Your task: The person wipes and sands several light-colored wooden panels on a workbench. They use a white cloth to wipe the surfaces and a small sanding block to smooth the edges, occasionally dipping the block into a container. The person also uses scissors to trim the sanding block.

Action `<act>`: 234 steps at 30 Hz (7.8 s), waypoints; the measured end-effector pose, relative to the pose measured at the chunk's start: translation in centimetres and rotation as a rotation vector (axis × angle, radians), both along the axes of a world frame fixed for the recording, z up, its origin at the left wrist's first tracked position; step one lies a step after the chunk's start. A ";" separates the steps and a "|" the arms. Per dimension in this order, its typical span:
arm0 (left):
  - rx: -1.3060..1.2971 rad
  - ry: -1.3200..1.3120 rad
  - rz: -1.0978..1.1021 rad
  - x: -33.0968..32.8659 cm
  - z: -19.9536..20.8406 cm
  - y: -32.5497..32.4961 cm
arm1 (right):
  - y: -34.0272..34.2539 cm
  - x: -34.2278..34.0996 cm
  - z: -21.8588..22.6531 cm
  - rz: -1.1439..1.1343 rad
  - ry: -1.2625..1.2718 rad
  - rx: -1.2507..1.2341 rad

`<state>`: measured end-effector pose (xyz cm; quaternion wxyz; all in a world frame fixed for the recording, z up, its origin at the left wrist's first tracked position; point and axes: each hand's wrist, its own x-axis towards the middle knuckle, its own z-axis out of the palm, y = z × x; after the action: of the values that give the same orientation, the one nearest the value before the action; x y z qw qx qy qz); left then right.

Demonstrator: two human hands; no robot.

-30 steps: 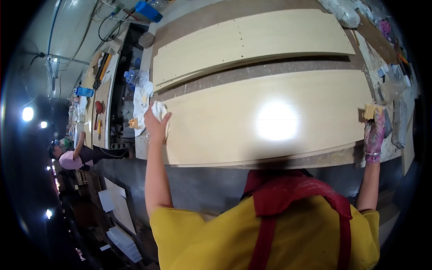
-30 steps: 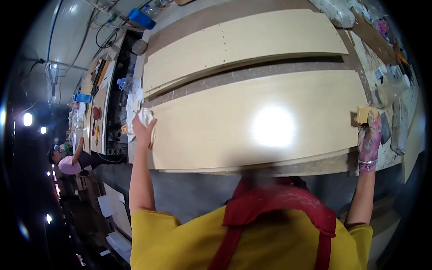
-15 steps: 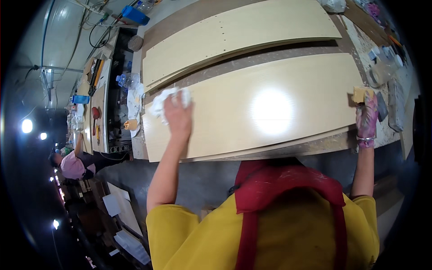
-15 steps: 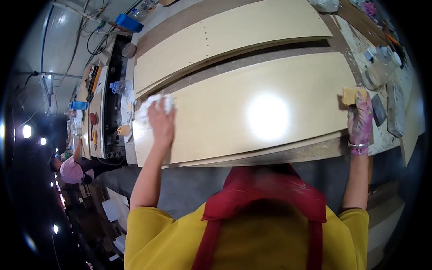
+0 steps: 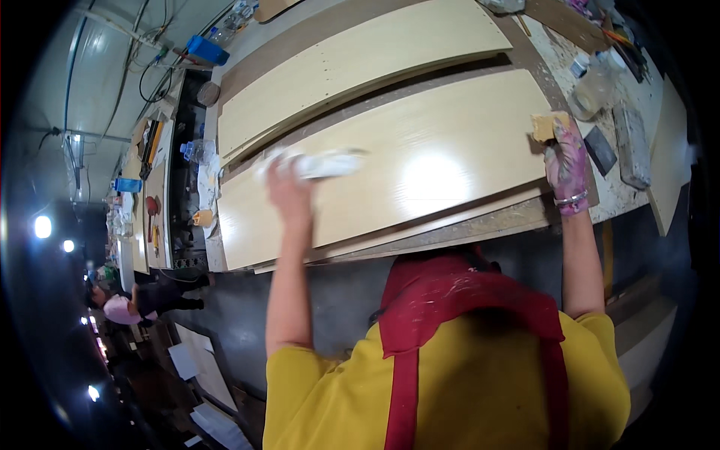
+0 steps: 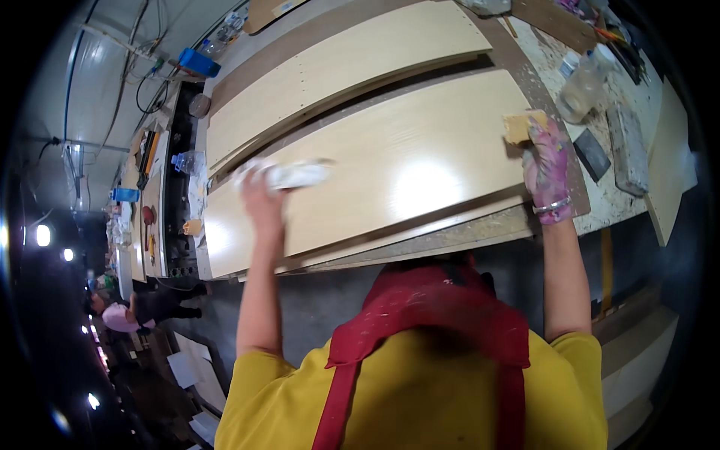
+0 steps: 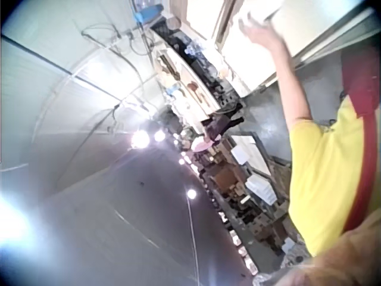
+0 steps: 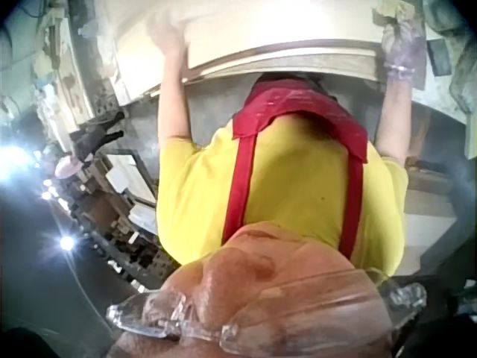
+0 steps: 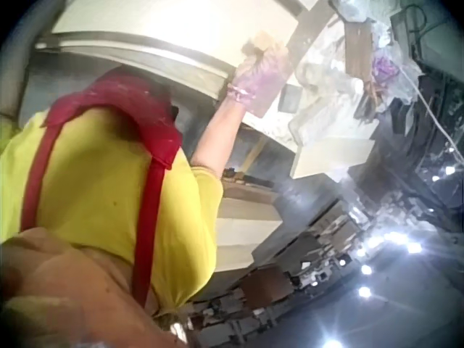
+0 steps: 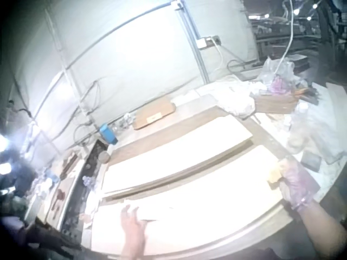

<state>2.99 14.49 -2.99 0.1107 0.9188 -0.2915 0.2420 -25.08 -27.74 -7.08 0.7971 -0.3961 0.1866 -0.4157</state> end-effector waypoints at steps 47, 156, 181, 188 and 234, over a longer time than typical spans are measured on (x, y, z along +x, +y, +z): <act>-0.123 0.411 0.221 0.0 0.6 12.2 | 0.6 -3.9 3.9 0.102 -0.075 0.072; -0.366 0.335 0.097 11.8 0.1 11.8 | 7.4 4.0 4.3 0.082 -0.028 0.187; 0.023 0.504 -0.660 -11.1 2.9 -18.3 | -2.3 -12.2 4.7 -0.093 -0.105 0.245; -0.151 0.660 -0.777 -12.2 8.5 -23.5 | -6.9 -8.6 5.7 -0.113 0.094 -0.135; -0.159 0.289 -0.309 -2.6 2.0 -18.6 | -15.1 10.5 8.1 0.145 0.991 -1.195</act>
<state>0.40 -4.14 -0.94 0.2591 0.8767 -0.3900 0.1103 -14.60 -42.84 1.06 0.2974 -0.9091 0.2390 -0.1672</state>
